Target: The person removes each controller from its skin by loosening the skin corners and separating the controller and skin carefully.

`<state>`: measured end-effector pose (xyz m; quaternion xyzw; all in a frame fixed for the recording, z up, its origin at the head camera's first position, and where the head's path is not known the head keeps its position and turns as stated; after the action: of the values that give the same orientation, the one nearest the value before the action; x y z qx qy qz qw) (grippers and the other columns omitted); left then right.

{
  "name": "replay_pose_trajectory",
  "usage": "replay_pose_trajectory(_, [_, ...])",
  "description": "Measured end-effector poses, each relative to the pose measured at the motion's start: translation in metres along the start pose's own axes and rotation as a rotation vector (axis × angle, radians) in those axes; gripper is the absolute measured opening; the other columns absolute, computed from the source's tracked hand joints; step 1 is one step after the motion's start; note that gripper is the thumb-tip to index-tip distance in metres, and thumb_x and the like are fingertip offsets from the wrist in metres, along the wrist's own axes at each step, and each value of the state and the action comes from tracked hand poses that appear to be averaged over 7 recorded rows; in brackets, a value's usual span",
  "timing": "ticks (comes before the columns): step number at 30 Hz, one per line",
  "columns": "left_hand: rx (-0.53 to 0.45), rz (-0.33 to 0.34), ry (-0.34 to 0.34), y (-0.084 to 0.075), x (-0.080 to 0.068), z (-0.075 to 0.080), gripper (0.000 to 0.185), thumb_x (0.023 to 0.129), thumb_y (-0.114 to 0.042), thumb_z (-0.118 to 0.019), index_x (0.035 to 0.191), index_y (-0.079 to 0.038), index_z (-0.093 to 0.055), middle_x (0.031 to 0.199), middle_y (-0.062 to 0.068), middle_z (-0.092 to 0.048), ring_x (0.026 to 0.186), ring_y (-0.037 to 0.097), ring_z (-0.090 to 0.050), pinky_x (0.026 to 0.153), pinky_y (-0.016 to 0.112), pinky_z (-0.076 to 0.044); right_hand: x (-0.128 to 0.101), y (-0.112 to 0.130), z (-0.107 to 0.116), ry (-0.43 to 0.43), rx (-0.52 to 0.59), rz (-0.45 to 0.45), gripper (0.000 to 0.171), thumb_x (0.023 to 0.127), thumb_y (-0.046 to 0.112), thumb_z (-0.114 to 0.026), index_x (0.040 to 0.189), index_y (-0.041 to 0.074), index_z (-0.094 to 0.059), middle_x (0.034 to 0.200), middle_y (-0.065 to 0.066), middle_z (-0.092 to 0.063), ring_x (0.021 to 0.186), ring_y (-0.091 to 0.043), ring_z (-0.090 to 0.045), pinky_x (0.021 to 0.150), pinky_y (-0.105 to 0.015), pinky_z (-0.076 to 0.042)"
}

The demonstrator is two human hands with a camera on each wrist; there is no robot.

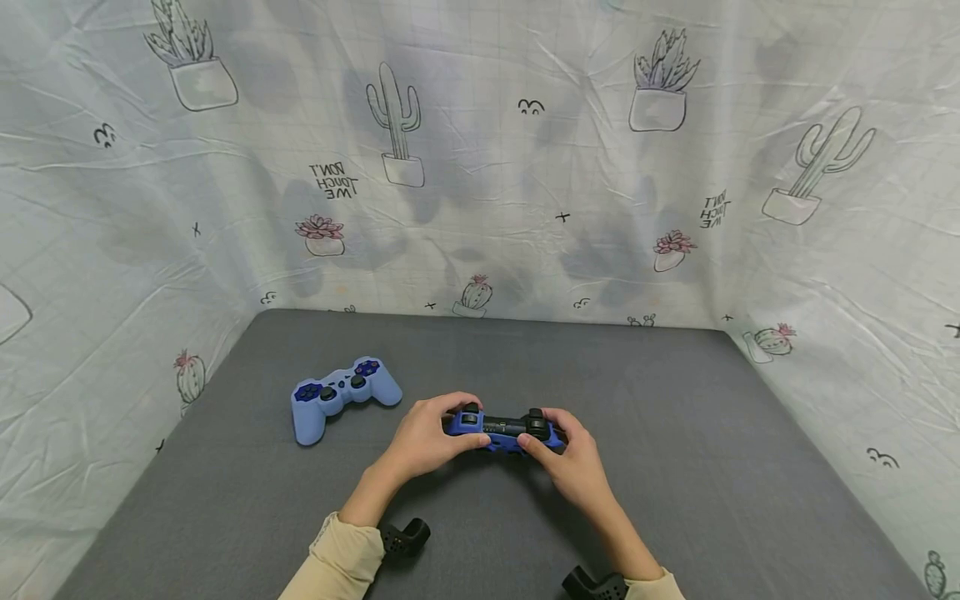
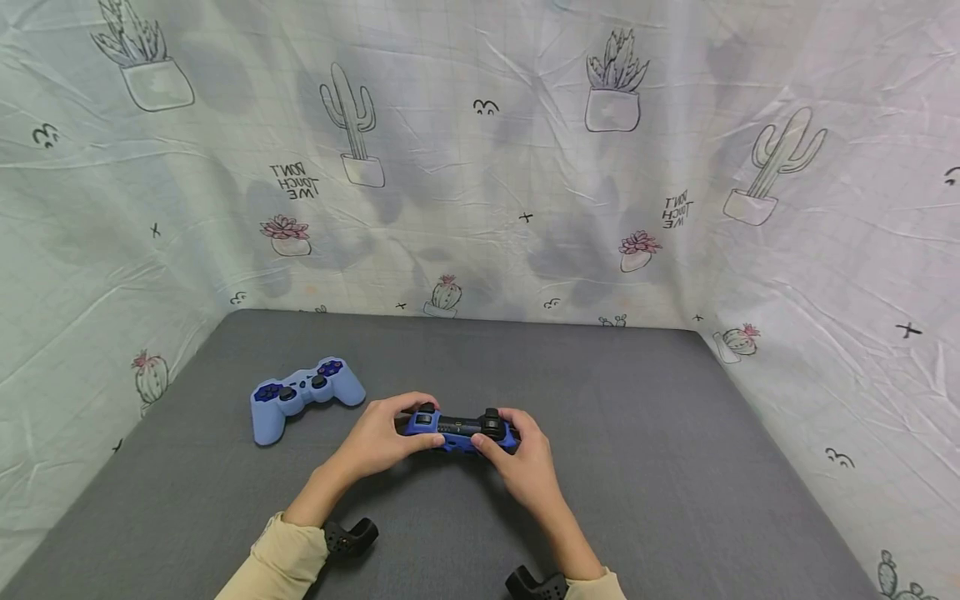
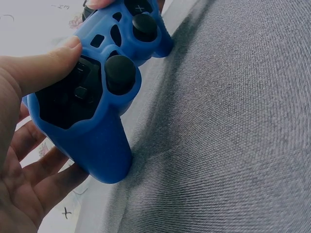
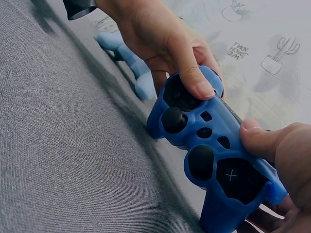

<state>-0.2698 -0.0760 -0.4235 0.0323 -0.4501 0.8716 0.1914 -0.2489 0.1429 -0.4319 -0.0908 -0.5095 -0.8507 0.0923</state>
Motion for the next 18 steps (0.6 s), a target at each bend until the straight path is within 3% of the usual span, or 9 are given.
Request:
replay_pose_trajectory(9, [0.047, -0.023, 0.034, -0.002, 0.002, 0.000, 0.041, 0.081, -0.047, -0.079, 0.114, -0.027, -0.067, 0.105, -0.010, -0.066, 0.091, 0.011, -0.061, 0.077, 0.037, -0.048, -0.001, 0.004, 0.000, -0.010, 0.003, 0.079, 0.042, 0.083, 0.025, -0.081, 0.119, 0.009, -0.067, 0.111, -0.003, -0.065, 0.102, -0.022, -0.057, 0.090, -0.048, -0.044])
replay_pose_trajectory(15, [0.172, -0.098, 0.173, -0.019, 0.008, 0.003, 0.042, 0.086, -0.046, -0.075, 0.114, -0.016, -0.066, 0.095, -0.009, -0.062, 0.077, 0.010, -0.055, 0.069, 0.033, -0.048, -0.001, 0.006, -0.001, 0.011, 0.019, 0.109, 0.036, 0.083, 0.023, -0.082, 0.115, 0.012, -0.070, 0.109, 0.000, -0.065, 0.101, -0.020, -0.058, 0.089, -0.047, -0.044])
replay_pose_trajectory(18, [0.215, -0.134, 0.237, -0.029, 0.011, 0.007, 0.039, 0.090, -0.043, -0.072, 0.116, -0.015, -0.068, 0.101, -0.007, -0.064, 0.085, 0.011, -0.059, 0.075, 0.033, -0.050, -0.001, 0.007, -0.001, 0.018, 0.035, 0.115, 0.035, 0.083, 0.021, -0.082, 0.114, 0.012, -0.070, 0.109, 0.000, -0.065, 0.101, -0.020, -0.058, 0.088, -0.047, -0.044])
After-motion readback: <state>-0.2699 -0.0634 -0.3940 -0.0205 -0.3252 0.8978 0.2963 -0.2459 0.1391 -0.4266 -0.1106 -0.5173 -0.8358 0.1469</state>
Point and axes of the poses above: each hand's wrist, its own x-axis towards the middle knuckle, its own z-axis out of the back of the hand, y = z × x, the point moved 7 cm from there along x, towards the middle knuckle
